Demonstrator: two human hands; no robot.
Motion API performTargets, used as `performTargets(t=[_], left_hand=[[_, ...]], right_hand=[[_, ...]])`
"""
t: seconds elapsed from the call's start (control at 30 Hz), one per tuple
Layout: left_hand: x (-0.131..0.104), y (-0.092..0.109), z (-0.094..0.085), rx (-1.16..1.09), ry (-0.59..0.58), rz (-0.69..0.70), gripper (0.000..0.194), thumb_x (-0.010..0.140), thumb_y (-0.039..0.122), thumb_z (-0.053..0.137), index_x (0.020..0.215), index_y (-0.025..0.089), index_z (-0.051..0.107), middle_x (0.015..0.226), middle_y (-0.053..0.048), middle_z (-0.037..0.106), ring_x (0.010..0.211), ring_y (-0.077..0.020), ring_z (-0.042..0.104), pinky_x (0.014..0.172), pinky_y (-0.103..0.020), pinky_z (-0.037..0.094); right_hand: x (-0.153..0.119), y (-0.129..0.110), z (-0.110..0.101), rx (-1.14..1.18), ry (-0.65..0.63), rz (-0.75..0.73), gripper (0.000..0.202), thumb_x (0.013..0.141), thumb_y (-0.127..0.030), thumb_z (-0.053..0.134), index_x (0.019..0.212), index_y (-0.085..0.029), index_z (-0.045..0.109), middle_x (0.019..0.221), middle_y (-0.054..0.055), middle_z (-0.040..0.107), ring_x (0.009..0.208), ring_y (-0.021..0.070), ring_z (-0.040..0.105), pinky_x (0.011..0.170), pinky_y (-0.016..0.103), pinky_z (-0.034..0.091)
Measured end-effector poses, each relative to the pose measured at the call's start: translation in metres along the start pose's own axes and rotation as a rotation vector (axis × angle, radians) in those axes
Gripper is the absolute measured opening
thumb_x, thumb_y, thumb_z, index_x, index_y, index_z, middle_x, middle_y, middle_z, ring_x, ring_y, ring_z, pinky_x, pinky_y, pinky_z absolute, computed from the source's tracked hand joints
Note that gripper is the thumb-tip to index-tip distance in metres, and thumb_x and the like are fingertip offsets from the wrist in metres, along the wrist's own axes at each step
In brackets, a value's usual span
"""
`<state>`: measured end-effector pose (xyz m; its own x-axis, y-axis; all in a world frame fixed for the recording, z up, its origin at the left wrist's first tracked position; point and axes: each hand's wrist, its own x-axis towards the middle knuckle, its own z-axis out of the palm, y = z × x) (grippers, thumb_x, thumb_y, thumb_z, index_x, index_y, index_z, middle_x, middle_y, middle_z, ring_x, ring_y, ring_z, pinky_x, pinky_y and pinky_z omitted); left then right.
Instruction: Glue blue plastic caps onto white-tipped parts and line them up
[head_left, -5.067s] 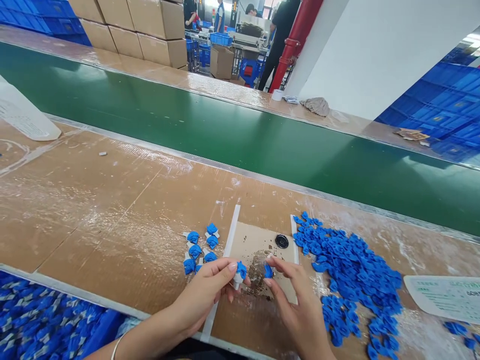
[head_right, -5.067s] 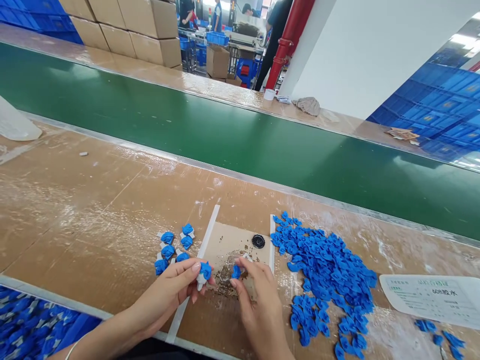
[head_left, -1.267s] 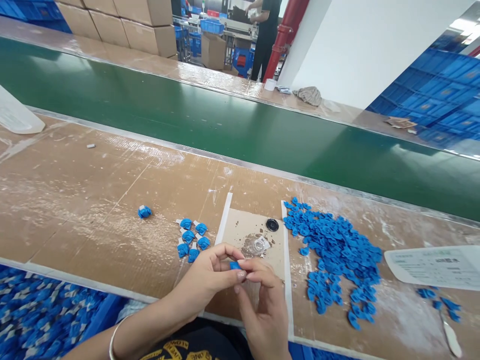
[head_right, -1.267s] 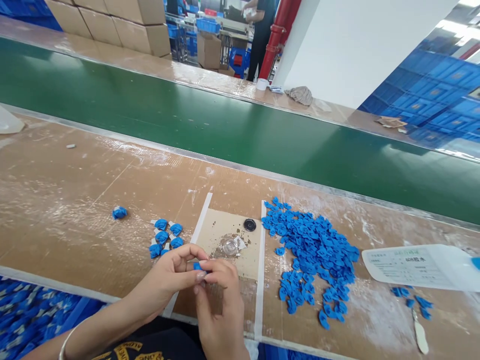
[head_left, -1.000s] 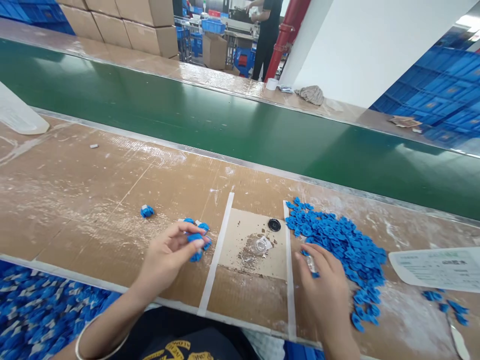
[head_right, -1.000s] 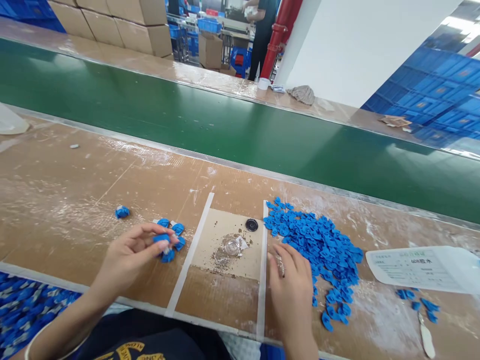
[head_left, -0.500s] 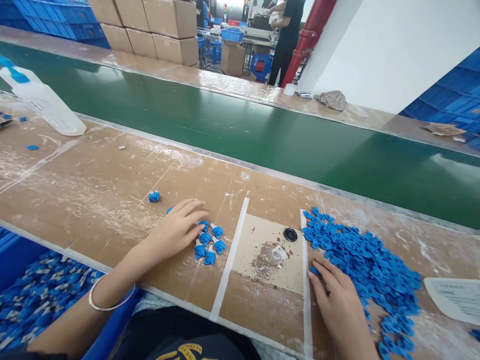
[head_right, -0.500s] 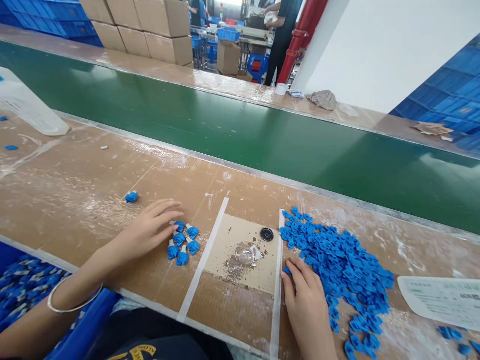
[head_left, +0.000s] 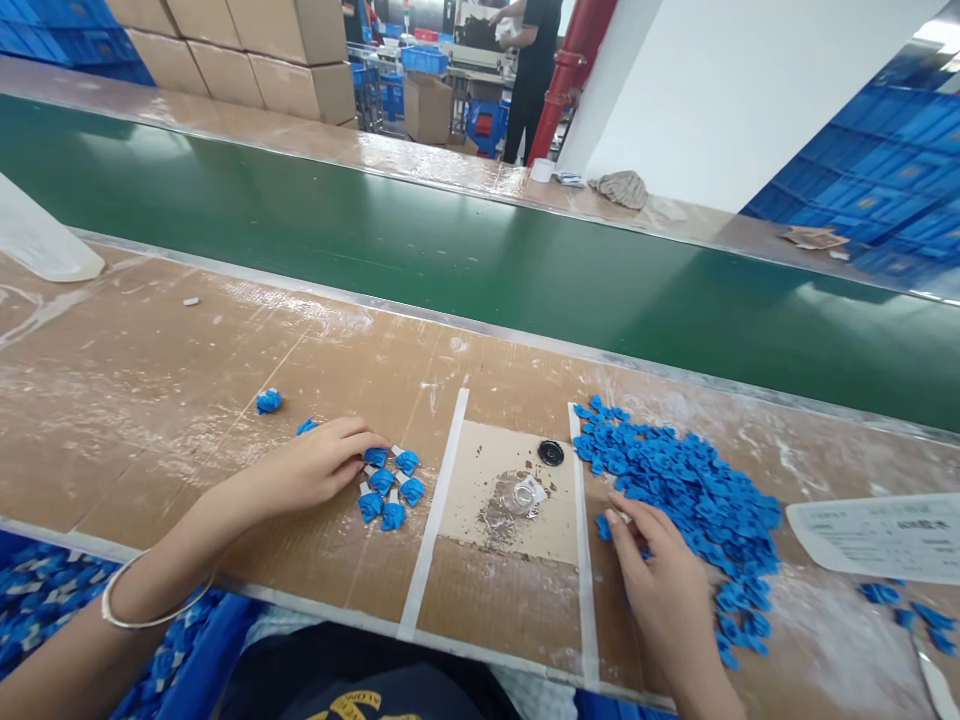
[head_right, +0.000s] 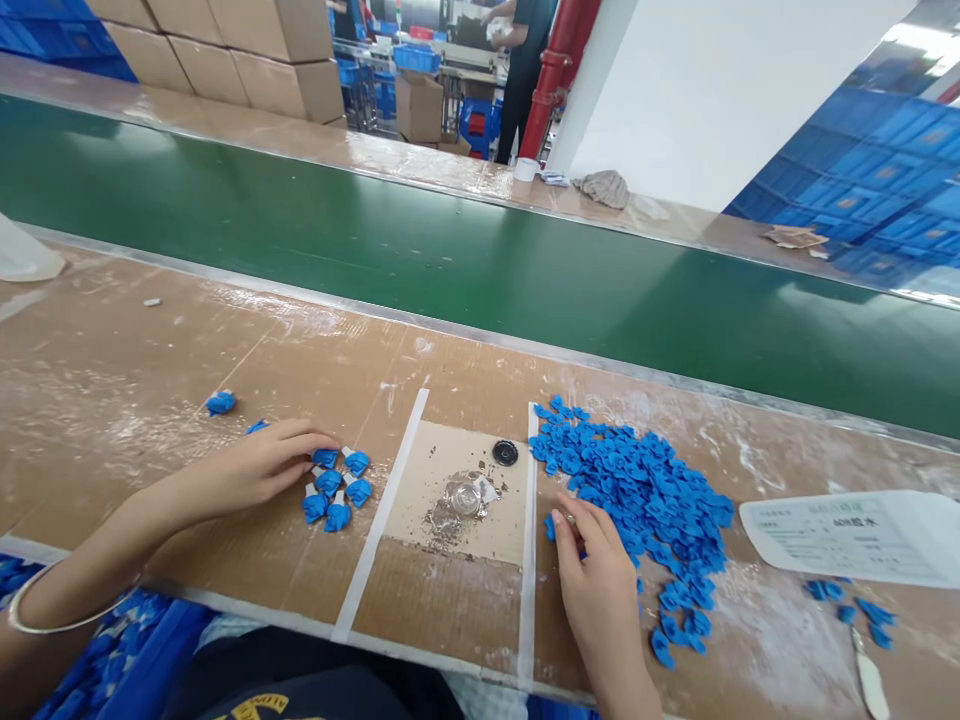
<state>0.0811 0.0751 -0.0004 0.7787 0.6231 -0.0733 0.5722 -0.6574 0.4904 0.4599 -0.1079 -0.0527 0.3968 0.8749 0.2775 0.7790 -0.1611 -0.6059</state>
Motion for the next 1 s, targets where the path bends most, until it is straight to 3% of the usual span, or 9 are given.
performTargets(t=[0.23, 0.47, 0.57, 0.73, 0.87, 1.0], left_hand=[[0.001, 0.001, 0.002, 0.028, 0.002, -0.040, 0.026, 0.091, 0.021, 0.043, 0.111, 0.021, 0.060, 0.104, -0.008, 0.061, 0.101, -0.0238, 0.056, 0.087, -0.036, 0.044], [-0.008, 0.012, 0.004, -0.133, 0.181, -0.207, 0.024, 0.091, 0.033, 0.050, 0.109, 0.020, 0.061, 0.100, -0.006, 0.065, 0.086, -0.0215, 0.060, 0.080, -0.035, 0.047], [-0.017, 0.028, 0.013, -0.359, 0.276, -0.305, 0.028, 0.089, 0.037, 0.058, 0.110, 0.020, 0.061, 0.095, -0.005, 0.066, 0.078, -0.0190, 0.060, 0.073, -0.032, 0.050], [-0.018, 0.068, 0.038, -1.094, 0.354, -0.337, 0.040, 0.080, 0.032, 0.073, 0.116, 0.021, 0.061, 0.106, -0.008, 0.066, 0.094, -0.0201, 0.064, 0.079, -0.030, 0.053], [-0.007, 0.096, 0.059, -1.488, 0.308, -0.288, 0.038, 0.078, 0.026, 0.075, 0.113, 0.020, 0.061, 0.096, -0.005, 0.068, 0.086, -0.0153, 0.066, 0.080, -0.027, 0.051], [0.002, 0.111, 0.075, -1.635, 0.251, -0.304, 0.036, 0.080, 0.025, 0.075, 0.111, 0.018, 0.057, 0.092, -0.005, 0.069, 0.082, -0.0165, 0.069, 0.077, -0.028, 0.050]], right_hand=[[-0.005, 0.012, -0.007, -0.098, -0.084, -0.370, 0.033, 0.099, -0.041, 0.045, 0.105, -0.020, 0.070, 0.105, 0.010, 0.069, 0.095, 0.0256, 0.064, 0.081, 0.043, 0.055], [-0.008, 0.022, -0.003, -0.163, -0.108, -0.438, 0.034, 0.100, -0.040, 0.042, 0.104, -0.020, 0.069, 0.105, 0.011, 0.069, 0.097, 0.0264, 0.065, 0.084, 0.045, 0.056], [-0.006, 0.005, -0.007, -0.141, -0.091, -0.437, 0.029, 0.099, -0.040, 0.046, 0.107, -0.019, 0.064, 0.102, 0.010, 0.068, 0.093, 0.0252, 0.065, 0.080, 0.041, 0.056], [0.006, -0.047, -0.002, 0.006, -0.112, -0.460, 0.031, 0.096, -0.032, 0.056, 0.125, -0.021, 0.053, 0.102, 0.007, 0.067, 0.082, 0.0198, 0.063, 0.073, 0.034, 0.053], [0.020, -0.072, 0.012, 0.012, -0.150, -0.621, 0.034, 0.096, -0.027, 0.056, 0.129, -0.020, 0.052, 0.102, 0.008, 0.067, 0.089, 0.0240, 0.060, 0.076, 0.038, 0.051], [0.022, -0.076, 0.019, 0.020, -0.187, -0.627, 0.032, 0.096, -0.026, 0.056, 0.127, -0.020, 0.056, 0.101, 0.008, 0.068, 0.088, 0.0249, 0.059, 0.075, 0.039, 0.051]])
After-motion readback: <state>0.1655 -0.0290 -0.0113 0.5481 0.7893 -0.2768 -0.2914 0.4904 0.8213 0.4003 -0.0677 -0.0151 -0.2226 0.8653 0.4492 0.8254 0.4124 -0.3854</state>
